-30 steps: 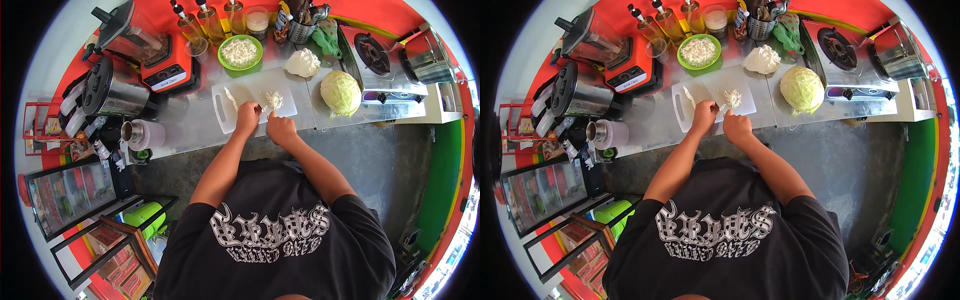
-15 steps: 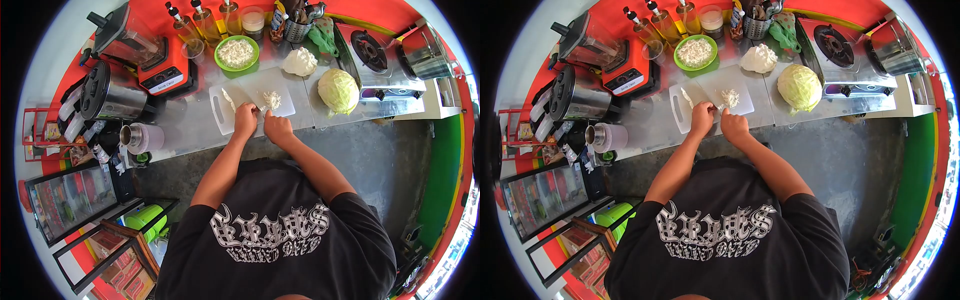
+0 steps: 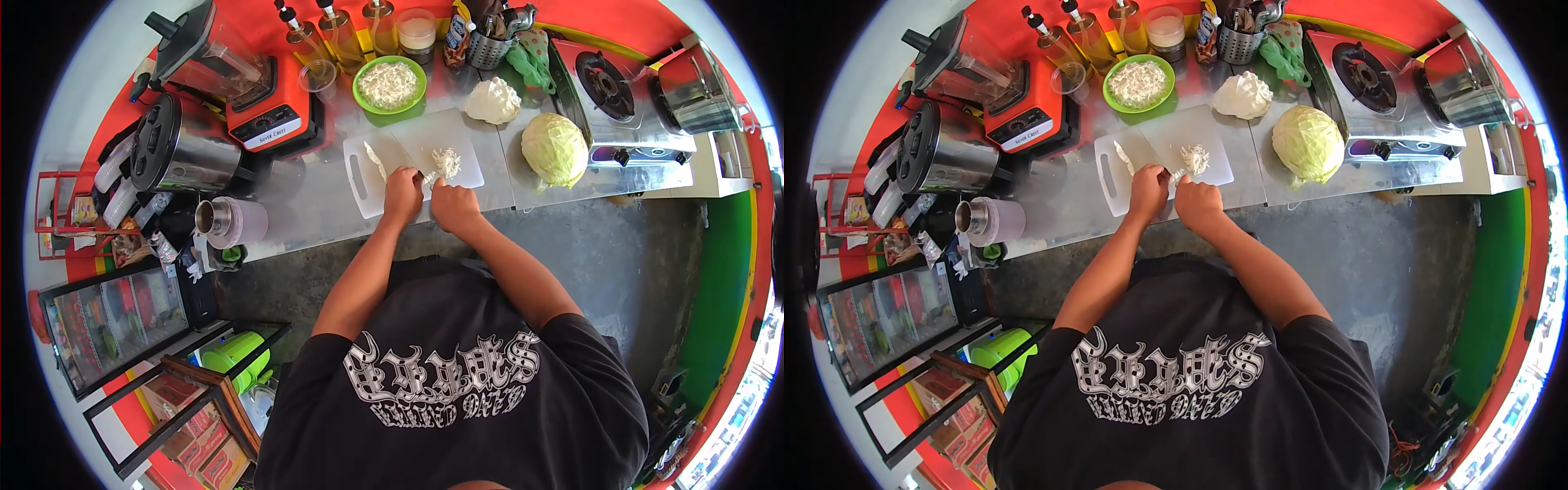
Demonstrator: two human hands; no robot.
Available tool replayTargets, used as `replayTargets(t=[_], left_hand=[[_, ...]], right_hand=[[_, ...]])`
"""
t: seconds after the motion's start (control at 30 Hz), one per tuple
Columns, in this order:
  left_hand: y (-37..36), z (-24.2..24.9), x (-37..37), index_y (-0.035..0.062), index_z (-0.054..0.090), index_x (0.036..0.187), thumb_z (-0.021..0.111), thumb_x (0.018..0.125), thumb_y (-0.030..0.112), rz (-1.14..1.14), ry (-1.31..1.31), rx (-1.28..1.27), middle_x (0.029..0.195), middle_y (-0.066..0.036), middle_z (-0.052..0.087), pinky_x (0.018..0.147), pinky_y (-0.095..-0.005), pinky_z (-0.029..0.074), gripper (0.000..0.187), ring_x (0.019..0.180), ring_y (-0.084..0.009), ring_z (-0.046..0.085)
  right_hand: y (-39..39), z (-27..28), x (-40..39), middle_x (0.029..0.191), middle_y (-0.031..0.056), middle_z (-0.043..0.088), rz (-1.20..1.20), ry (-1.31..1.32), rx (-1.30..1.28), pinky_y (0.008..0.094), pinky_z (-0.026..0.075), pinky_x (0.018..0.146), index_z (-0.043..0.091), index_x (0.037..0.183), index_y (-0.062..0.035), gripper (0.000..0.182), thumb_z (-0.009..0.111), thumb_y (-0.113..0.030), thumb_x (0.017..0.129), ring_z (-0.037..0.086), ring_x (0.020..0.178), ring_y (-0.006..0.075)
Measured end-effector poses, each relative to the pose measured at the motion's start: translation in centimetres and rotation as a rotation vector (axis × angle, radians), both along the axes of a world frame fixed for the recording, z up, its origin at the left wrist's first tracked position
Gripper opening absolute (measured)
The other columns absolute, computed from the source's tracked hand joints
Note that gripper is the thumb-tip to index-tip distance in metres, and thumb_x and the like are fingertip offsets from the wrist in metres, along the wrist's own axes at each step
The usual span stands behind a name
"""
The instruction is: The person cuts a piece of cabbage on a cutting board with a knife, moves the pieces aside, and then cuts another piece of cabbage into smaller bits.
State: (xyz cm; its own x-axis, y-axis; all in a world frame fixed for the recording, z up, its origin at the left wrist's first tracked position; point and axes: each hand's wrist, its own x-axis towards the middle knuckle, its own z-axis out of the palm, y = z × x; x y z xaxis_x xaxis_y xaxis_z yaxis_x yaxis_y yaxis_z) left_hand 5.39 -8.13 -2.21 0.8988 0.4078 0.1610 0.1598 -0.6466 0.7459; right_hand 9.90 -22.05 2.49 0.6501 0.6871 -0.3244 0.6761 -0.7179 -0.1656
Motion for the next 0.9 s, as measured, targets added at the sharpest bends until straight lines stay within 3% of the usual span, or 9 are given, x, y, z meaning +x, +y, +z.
replayTargets(t=[0.2, 0.33, 0.4, 0.5, 0.7, 0.9], left_hand=[[0.0, 0.0, 0.0, -0.0021, 0.072, 0.081, 0.066, 0.078, -0.001, -0.015, 0.01, -0.027, 0.081, -0.022, 0.066, 0.072, -0.0463, 0.052, 0.007, 0.078, -0.0398, 0.066], [-0.3, 0.3, -0.1, -0.0021, 0.071, 0.081, 0.064, 0.079, -0.002, -0.011, -0.006, 0.021, 0.08, -0.022, 0.065, 0.073, -0.0465, 0.051, 0.007, 0.079, -0.0406, 0.065], [-0.5, 0.5, -0.1, -0.003, 0.069, 0.08, 0.059, 0.085, -0.001, 0.003, 0.046, 0.013, 0.084, -0.022, 0.064, 0.077, -0.0495, 0.05, 0.011, 0.085, -0.0424, 0.063], [-0.7, 0.7, -0.2, -0.0033, 0.068, 0.081, 0.059, 0.086, 0.0, 0.016, 0.022, -0.032, 0.084, -0.023, 0.064, 0.078, -0.0506, 0.05, 0.011, 0.085, -0.0429, 0.062], [-0.5, 0.4, -0.3, -0.0038, 0.068, 0.082, 0.06, 0.084, -0.002, -0.022, 0.011, 0.029, 0.085, -0.022, 0.063, 0.079, -0.05, 0.049, 0.008, 0.086, -0.0422, 0.062], [-0.5, -0.1, -0.2, -0.0023, 0.07, 0.081, 0.064, 0.08, -0.001, -0.012, -0.006, 0.09, 0.083, -0.022, 0.064, 0.078, -0.0501, 0.05, 0.006, 0.084, -0.0411, 0.063]], right_hand=[[-0.1, -0.6, -0.1, 0.09, 0.0201, 0.075, -0.091, 0.084, -0.016, 0.0437, 0.06, 0.073, 0.052, 0.106, 0.0008, 0.024, 0.063, -0.012, 0.09, 0.076, 0.086, 0.0346], [-0.1, 1.4, 0.0, 0.089, 0.0209, 0.075, 0.015, 0.08, -0.073, 0.044, 0.06, 0.074, 0.05, 0.107, 0.0008, 0.022, 0.06, -0.015, 0.095, 0.076, 0.086, 0.0353], [0.1, 0.9, -0.3, 0.089, 0.021, 0.074, 0.014, 0.088, -0.078, 0.0443, 0.06, 0.075, 0.05, 0.107, 0.0007, 0.022, 0.058, -0.016, 0.096, 0.076, 0.086, 0.0356], [0.0, -0.5, -0.5, 0.09, 0.0211, 0.074, -0.101, 0.109, -0.069, 0.045, 0.06, 0.077, 0.05, 0.107, 0.0003, 0.021, 0.059, -0.016, 0.096, 0.075, 0.089, 0.0359], [0.0, 0.3, 0.3, 0.09, 0.0211, 0.074, -0.026, 0.127, -0.061, 0.0469, 0.059, 0.077, 0.049, 0.108, -0.0003, 0.021, 0.056, -0.018, 0.099, 0.075, 0.089, 0.0378], [0.0, 0.1, -0.4, 0.091, 0.0226, 0.074, -0.112, 0.135, -0.024, 0.0467, 0.059, 0.078, 0.05, 0.107, 0.0002, 0.02, 0.055, -0.017, 0.099, 0.074, 0.09, 0.0384]])
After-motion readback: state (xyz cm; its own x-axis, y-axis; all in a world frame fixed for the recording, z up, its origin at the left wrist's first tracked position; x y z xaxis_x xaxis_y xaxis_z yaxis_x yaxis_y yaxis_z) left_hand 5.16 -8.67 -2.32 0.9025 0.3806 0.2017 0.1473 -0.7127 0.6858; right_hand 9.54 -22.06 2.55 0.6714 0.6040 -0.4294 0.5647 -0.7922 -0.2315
